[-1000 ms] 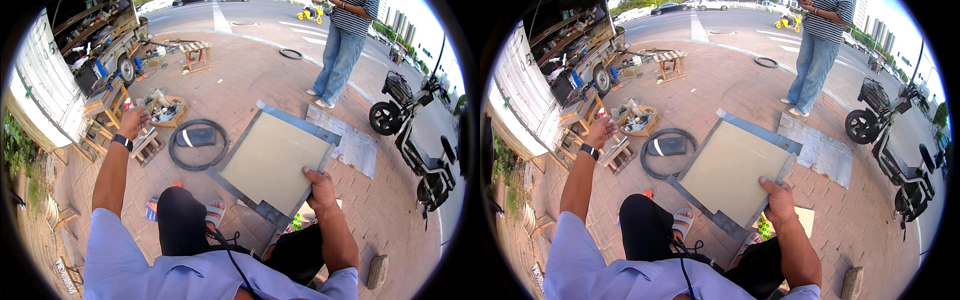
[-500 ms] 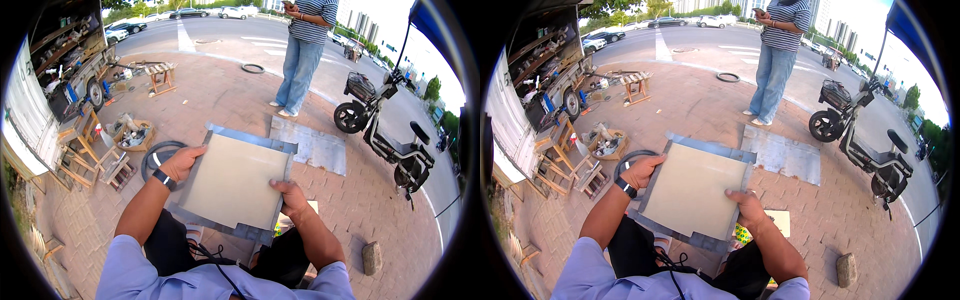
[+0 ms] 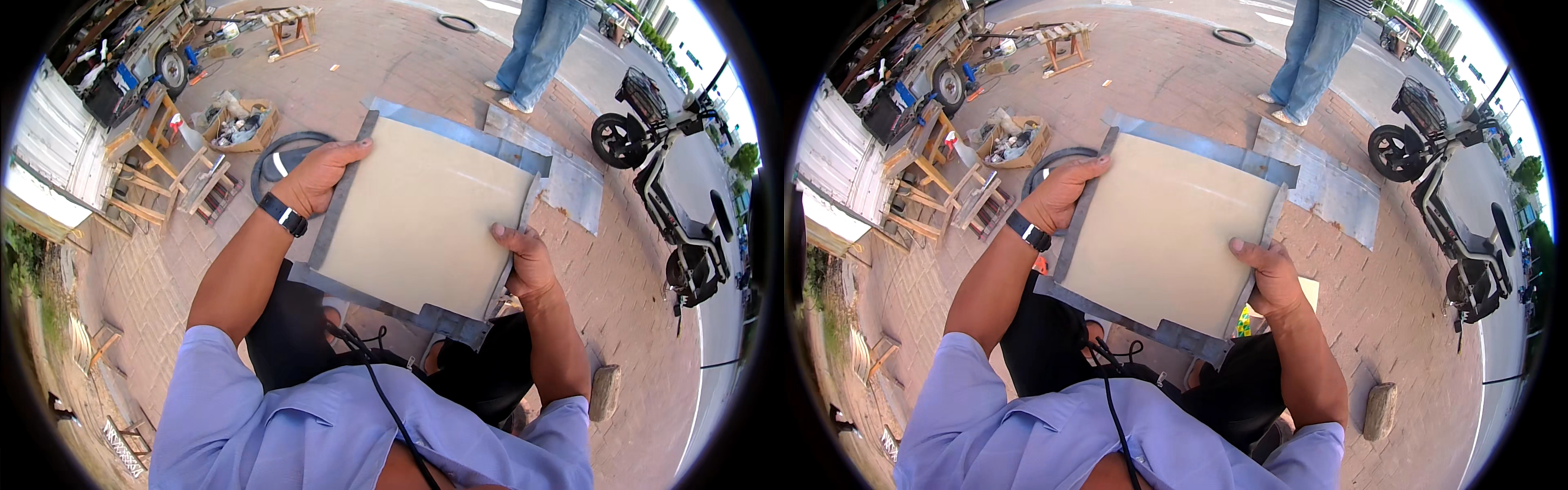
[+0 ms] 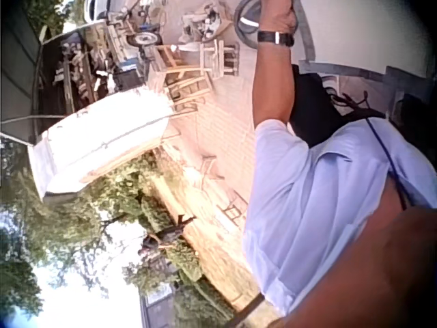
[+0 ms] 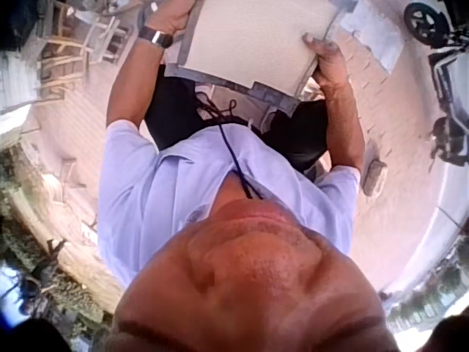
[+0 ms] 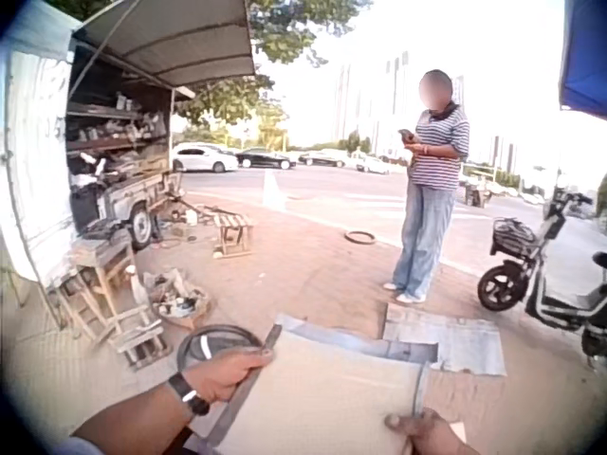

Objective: The person sits on the ground and assembles a rectangular frame by fitting a beige panel into a grey border. They use a hammer to tap the frame components together and adjust the fit of the panel within the border.

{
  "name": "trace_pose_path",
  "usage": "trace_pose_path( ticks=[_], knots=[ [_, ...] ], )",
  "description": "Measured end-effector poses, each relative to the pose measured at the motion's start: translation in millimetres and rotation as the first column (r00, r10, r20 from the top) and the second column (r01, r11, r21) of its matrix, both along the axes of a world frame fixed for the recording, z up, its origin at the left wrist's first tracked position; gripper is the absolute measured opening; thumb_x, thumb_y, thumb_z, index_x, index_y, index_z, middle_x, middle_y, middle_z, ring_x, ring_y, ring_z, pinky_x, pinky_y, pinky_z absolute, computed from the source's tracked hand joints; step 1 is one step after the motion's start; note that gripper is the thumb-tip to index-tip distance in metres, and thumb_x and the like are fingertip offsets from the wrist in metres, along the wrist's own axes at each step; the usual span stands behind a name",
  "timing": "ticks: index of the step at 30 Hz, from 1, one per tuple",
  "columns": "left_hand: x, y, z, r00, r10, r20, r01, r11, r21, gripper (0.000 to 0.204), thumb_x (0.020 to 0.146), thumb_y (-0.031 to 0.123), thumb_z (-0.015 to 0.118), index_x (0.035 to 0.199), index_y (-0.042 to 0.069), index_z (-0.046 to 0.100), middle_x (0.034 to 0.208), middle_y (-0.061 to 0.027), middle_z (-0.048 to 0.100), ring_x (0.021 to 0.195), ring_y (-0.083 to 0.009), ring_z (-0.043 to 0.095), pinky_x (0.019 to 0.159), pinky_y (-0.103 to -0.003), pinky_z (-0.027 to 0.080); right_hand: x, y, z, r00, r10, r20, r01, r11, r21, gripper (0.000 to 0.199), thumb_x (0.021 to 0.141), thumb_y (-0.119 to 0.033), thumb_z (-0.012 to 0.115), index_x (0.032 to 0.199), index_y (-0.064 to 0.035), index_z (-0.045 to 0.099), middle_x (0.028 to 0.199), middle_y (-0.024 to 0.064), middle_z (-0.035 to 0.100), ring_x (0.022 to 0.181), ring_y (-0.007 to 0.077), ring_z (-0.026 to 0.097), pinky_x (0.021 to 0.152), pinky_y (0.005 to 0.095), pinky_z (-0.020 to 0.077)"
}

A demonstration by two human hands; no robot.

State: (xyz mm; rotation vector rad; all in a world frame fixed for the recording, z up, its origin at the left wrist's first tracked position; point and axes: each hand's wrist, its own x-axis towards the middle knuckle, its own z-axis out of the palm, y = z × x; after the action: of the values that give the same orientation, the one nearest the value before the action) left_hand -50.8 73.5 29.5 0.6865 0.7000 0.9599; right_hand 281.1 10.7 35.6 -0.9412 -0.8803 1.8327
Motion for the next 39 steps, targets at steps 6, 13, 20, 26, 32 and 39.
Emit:
trace_pose_path(
  ticks=[6, 13, 20, 26, 32, 39],
  knots=[
    [-4, -12, -8, 0.996, 0.077, -0.038, -0.072, 0.991, 0.110, 0.038, 0.099, 0.023, 0.060, 0.123, -0.007, 0.058, 0.109, -0.0138, 0.069, 0.092, -0.0188, 0.071, 0.081, -0.032, 0.059, -3, -4, -4, 0.996, -0.017, 0.088, 0.013, 0.999, 0.051, 0.049, 0.084, -0.015, 0.072, 0.126, 0.0040, 0.056, 0.113, 0.0136, 0.067, 0.100, 0.0242, 0.067, 0.090, 0.0372, 0.0532],
    [-6, -24, -3, 0.988, 0.131, -0.078, -0.110, 0.966, 0.235, 0.041, 0.098, 0.025, 0.062, 0.126, -0.004, 0.058, 0.116, -0.0117, 0.068, 0.102, -0.0171, 0.067, 0.090, -0.031, 0.053, -1, -12, -4, 0.981, -0.034, 0.192, -0.006, 0.980, 0.200, 0.053, 0.079, -0.017, 0.074, 0.127, 0.0013, 0.058, 0.115, 0.0120, 0.066, 0.105, 0.0244, 0.064, 0.093, 0.0370, 0.0497],
    [-11, -25, -4, 0.992, 0.120, -0.029, -0.106, 0.950, 0.293, 0.041, 0.099, 0.024, 0.061, 0.128, -0.004, 0.057, 0.119, -0.0112, 0.067, 0.108, -0.0170, 0.064, 0.094, -0.031, 0.051, 3, -13, -13, 0.982, -0.081, 0.168, 0.035, 0.965, 0.259, 0.053, 0.077, -0.016, 0.077, 0.125, -0.0002, 0.059, 0.116, 0.0109, 0.066, 0.107, 0.0240, 0.063, 0.094, 0.0383, 0.0491],
    [-10, -22, -6, 0.993, 0.113, -0.033, -0.100, 0.958, 0.269, 0.040, 0.100, 0.023, 0.060, 0.130, -0.004, 0.055, 0.119, -0.0120, 0.067, 0.106, -0.0176, 0.065, 0.093, -0.032, 0.053, 5, -10, -11, 0.982, -0.069, 0.174, 0.037, 0.983, 0.178, 0.055, 0.078, -0.017, 0.077, 0.126, -0.0001, 0.058, 0.115, 0.0112, 0.067, 0.105, 0.0241, 0.064, 0.092, 0.0377, 0.0507],
    [2, -19, -15, 0.987, 0.116, -0.111, -0.107, 0.991, 0.078, 0.038, 0.099, 0.025, 0.060, 0.124, -0.003, 0.059, 0.115, -0.0126, 0.068, 0.100, -0.0174, 0.068, 0.087, -0.030, 0.056, 2, 1, -3, 0.989, -0.010, 0.151, 0.019, 0.998, -0.060, 0.055, 0.082, -0.021, 0.073, 0.126, 0.0063, 0.054, 0.111, 0.0172, 0.067, 0.098, 0.0264, 0.068, 0.089, 0.0381, 0.0535],
    [2, -8, -38, 0.995, 0.015, -0.097, -0.030, 0.988, -0.149, 0.039, 0.101, 0.025, 0.056, 0.127, -0.004, 0.056, 0.118, -0.0147, 0.066, 0.104, -0.0200, 0.067, 0.090, -0.034, 0.056, 0, 0, -13, 0.991, 0.020, 0.130, 0.007, 0.979, -0.204, 0.056, 0.086, -0.018, 0.073, 0.130, 0.0090, 0.051, 0.116, 0.0193, 0.065, 0.106, 0.0297, 0.065, 0.096, 0.0408, 0.0514]
  ],
)
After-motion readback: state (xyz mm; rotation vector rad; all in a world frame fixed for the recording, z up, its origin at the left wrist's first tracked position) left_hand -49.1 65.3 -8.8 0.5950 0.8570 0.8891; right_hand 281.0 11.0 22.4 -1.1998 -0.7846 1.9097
